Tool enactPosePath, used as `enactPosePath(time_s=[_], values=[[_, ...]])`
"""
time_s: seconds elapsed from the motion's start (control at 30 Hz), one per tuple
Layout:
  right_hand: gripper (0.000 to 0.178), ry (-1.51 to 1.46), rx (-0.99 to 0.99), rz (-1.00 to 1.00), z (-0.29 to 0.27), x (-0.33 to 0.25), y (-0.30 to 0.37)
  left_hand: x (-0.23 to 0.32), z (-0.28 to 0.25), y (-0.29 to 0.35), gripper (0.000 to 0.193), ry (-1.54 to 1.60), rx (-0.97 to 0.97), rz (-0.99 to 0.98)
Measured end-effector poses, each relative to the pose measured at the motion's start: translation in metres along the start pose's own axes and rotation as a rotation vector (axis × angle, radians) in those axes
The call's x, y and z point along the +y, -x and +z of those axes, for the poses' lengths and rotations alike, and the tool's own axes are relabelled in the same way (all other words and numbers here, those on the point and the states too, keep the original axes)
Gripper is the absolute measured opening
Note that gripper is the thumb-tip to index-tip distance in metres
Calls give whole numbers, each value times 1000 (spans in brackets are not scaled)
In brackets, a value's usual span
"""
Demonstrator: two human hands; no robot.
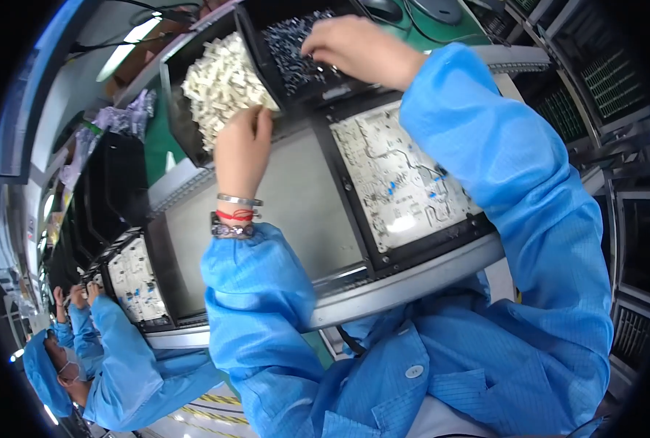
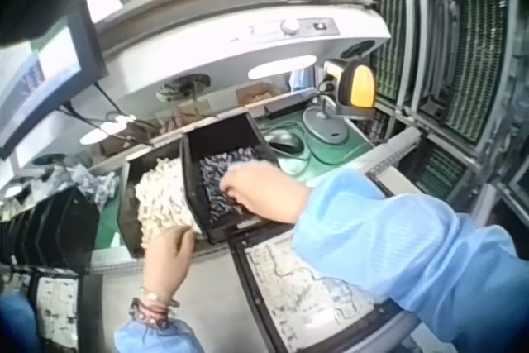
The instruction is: The person assembles electronic components onto circuit board panels by hand at a factory workstation, using a barcode scanner to track components from a component tray and placing them into a mounting jig.
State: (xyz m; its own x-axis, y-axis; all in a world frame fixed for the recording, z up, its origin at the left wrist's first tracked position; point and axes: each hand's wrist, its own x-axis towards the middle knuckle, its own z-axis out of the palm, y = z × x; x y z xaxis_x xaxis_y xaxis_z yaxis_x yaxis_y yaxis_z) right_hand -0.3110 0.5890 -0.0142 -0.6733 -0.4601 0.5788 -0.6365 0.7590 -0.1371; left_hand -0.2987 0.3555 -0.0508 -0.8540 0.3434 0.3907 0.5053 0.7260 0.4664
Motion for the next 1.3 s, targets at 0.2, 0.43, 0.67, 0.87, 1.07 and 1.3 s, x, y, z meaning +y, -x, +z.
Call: enactPosePath(time_s=[0.2, 0.43, 0.67, 0.87, 1.07, 1.3], values=[[11, -422, -131, 162, -51, -35, 52, -8, 11, 6, 24, -102, 186, -6], [12, -713, -398, 503, -57, -71, 129, -5, 21, 9, 24, -193, 232, 77], [21, -709, -450, 317, -44, -79, 161, -17, -3, 11, 18, 137, 165, 85], [15, -466, -189, 64, -40, -87, 160, -37, -19, 0, 21, 385, -81, 33], [14, -371, -243, 125, -28, -91, 172, -48, -27, -3, 23, 575, -218, -98], [13, -421, -228, 166, -25, -93, 172, -45, -28, -3, 25, 573, -189, -93]])
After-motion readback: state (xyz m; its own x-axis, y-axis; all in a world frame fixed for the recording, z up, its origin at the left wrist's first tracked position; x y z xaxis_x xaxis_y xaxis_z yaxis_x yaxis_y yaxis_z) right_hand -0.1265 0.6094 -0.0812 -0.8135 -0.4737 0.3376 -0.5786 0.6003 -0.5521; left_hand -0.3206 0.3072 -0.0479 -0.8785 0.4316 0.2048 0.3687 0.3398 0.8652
